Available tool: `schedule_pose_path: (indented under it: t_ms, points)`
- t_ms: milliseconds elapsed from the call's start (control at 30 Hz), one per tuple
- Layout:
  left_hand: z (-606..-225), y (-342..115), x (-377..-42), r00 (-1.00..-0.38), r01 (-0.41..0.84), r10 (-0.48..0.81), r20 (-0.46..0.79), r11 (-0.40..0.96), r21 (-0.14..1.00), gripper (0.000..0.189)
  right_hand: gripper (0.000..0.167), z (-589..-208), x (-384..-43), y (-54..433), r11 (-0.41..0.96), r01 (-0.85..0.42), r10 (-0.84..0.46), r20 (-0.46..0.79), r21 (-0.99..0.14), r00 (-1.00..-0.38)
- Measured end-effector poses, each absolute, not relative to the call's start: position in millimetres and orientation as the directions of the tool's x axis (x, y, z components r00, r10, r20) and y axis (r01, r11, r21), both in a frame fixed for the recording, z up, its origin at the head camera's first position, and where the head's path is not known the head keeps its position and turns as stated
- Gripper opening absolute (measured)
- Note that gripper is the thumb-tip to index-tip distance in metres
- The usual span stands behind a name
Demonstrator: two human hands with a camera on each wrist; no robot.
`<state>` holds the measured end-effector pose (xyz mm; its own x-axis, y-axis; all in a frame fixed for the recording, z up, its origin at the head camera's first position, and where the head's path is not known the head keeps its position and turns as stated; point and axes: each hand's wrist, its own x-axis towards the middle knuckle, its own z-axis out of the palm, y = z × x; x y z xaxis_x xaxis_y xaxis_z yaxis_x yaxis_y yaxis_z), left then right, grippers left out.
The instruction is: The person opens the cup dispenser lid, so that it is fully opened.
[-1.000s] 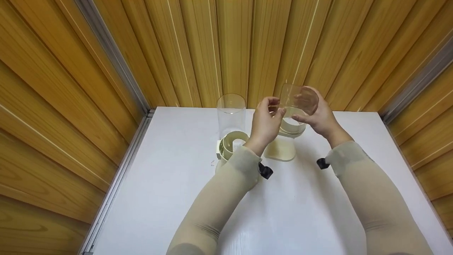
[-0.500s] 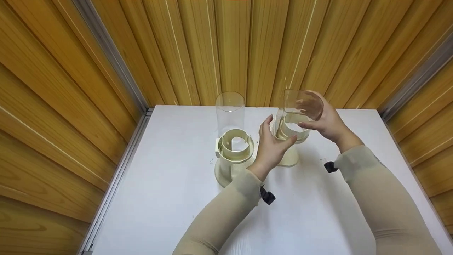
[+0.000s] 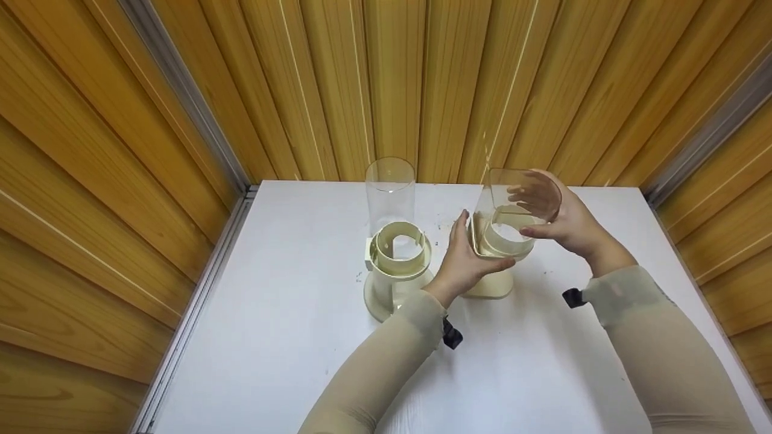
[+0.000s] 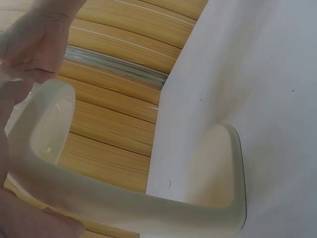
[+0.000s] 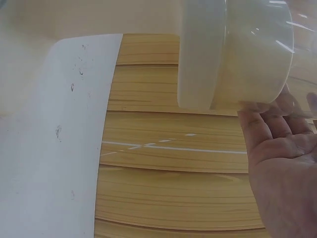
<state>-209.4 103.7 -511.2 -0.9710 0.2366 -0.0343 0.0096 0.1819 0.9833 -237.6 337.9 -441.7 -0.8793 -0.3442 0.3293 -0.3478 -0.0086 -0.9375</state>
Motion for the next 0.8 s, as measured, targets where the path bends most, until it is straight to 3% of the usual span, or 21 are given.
schedule_pose_path:
  t_ms: [300, 533, 800]
  points:
    - [-520.7, 104.6, -213.0, -0.946, 0.063, 0.324, -0.006, 0.202, 0.977, 0.138, 0.108, -442.8, -223.0, 346.2, 0.062, -0.350, -0.341, 0.310, -0.935, -0.888]
    - [-528.8, 99.5, -222.4, -0.937, 0.180, 0.335, 0.104, 0.203, 0.963, 0.119, 0.109, -445.1, -219.5, 342.6, 0.121, -0.382, -0.288, 0.336, -0.916, -0.897]
    - [-535.9, 98.2, -223.7, -0.938, 0.192, 0.322, 0.126, 0.180, 0.965, 0.114, 0.104, -446.5, -220.6, 337.8, 0.145, -0.386, -0.243, 0.345, -0.911, -0.907]
